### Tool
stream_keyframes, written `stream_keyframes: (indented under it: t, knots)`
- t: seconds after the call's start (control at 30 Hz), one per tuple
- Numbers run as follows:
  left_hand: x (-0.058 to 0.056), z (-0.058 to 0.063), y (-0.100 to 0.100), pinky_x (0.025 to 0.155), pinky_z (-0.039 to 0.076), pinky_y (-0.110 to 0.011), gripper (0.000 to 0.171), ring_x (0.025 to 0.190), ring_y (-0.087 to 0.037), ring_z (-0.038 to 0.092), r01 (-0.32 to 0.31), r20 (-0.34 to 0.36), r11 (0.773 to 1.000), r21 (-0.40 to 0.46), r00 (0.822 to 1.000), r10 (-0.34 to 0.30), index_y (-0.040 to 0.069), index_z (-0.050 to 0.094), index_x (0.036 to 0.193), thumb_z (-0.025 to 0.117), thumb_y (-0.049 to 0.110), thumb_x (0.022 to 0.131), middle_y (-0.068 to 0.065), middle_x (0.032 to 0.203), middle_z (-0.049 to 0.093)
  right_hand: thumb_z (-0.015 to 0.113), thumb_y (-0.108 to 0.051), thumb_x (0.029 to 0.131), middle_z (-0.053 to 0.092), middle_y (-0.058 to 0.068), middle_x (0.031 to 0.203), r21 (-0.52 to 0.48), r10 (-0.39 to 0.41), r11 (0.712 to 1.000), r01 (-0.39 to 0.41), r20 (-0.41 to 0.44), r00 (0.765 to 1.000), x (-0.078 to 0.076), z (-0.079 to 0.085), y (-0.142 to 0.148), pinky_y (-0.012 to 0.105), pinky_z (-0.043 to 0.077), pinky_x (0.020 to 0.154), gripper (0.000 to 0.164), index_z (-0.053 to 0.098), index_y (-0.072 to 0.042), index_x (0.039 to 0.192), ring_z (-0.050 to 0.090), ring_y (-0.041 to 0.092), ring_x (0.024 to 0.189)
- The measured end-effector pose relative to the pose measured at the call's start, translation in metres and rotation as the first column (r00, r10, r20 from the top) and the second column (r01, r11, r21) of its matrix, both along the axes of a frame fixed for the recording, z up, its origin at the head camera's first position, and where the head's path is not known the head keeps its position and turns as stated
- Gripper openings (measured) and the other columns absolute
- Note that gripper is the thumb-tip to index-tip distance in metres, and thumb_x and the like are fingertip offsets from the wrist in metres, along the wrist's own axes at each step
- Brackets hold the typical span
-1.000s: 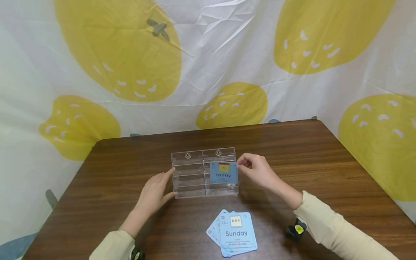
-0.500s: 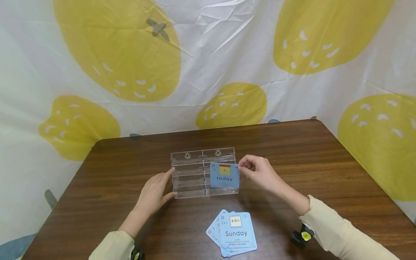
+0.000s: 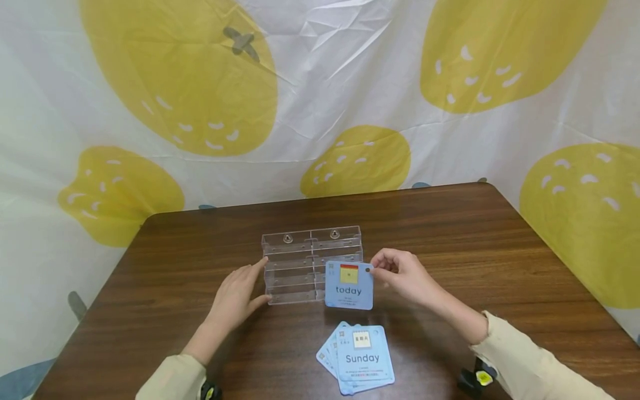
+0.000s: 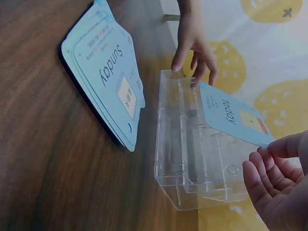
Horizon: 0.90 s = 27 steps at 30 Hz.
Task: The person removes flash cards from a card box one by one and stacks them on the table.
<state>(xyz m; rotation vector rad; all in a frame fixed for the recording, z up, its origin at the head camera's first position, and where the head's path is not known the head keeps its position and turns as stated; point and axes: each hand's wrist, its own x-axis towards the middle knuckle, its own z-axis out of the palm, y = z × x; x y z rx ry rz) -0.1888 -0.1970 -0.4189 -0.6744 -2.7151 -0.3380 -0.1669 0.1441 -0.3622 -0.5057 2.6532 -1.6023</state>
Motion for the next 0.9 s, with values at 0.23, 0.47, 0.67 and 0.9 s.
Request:
stream_keyframes:
  t: [0.23, 0.47, 0.67, 0.9]
  knots:
    - [0.0, 0.001, 0.0, 0.096, 0.038, -0.05, 0.079, 0.111, -0.036, 0.051, -0.007, 0.011, 1.0, -0.003, 1.0, 0.007, 0.007, 0.039, 0.136, 0.077, 0.028, 0.07, -0.02, 0.117, 0.058, 0.06, -0.001, 0.082, 0.059, 0.008, 0.072, -0.035, 0.023, 0.999, -0.021, 0.04, 0.999, 0.005, -0.006, 0.001, 0.029, 0.051, 0.053, 0.006, 0.06, 0.003, 0.087, 0.055, 0.015, 0.061]
    - [0.001, 0.001, 0.0, 0.096, 0.038, -0.051, 0.079, 0.111, -0.037, 0.052, -0.006, 0.007, 1.0, 0.0, 1.0, 0.006, 0.007, 0.039, 0.136, 0.078, 0.027, 0.07, -0.02, 0.116, 0.058, 0.058, 0.0, 0.084, 0.058, 0.01, 0.07, -0.107, 0.092, 0.991, -0.084, 0.069, 0.993, 0.007, -0.01, 0.004, 0.033, 0.053, 0.053, 0.009, 0.058, 0.007, 0.088, 0.054, 0.012, 0.057]
    - [0.001, 0.001, 0.0, 0.095, 0.039, -0.05, 0.078, 0.11, -0.036, 0.052, -0.001, -0.005, 1.0, 0.003, 1.0, 0.001, 0.008, 0.039, 0.135, 0.078, 0.026, 0.07, -0.019, 0.116, 0.058, 0.054, -0.001, 0.086, 0.057, 0.011, 0.069, -0.163, 0.156, 0.977, -0.134, 0.129, 0.979, 0.009, -0.013, 0.005, 0.03, 0.053, 0.054, 0.012, 0.055, 0.01, 0.09, 0.055, 0.013, 0.06]
    - [0.001, 0.001, 0.0, 0.095, 0.039, -0.051, 0.078, 0.11, -0.036, 0.052, 0.001, -0.006, 1.0, 0.006, 1.0, -0.001, 0.007, 0.04, 0.135, 0.078, 0.026, 0.07, -0.019, 0.116, 0.058, 0.054, -0.001, 0.086, 0.057, 0.01, 0.069, -0.206, 0.219, 0.962, -0.179, 0.188, 0.957, 0.016, -0.025, 0.004, 0.027, 0.052, 0.053, 0.011, 0.054, 0.01, 0.088, 0.055, 0.013, 0.059]
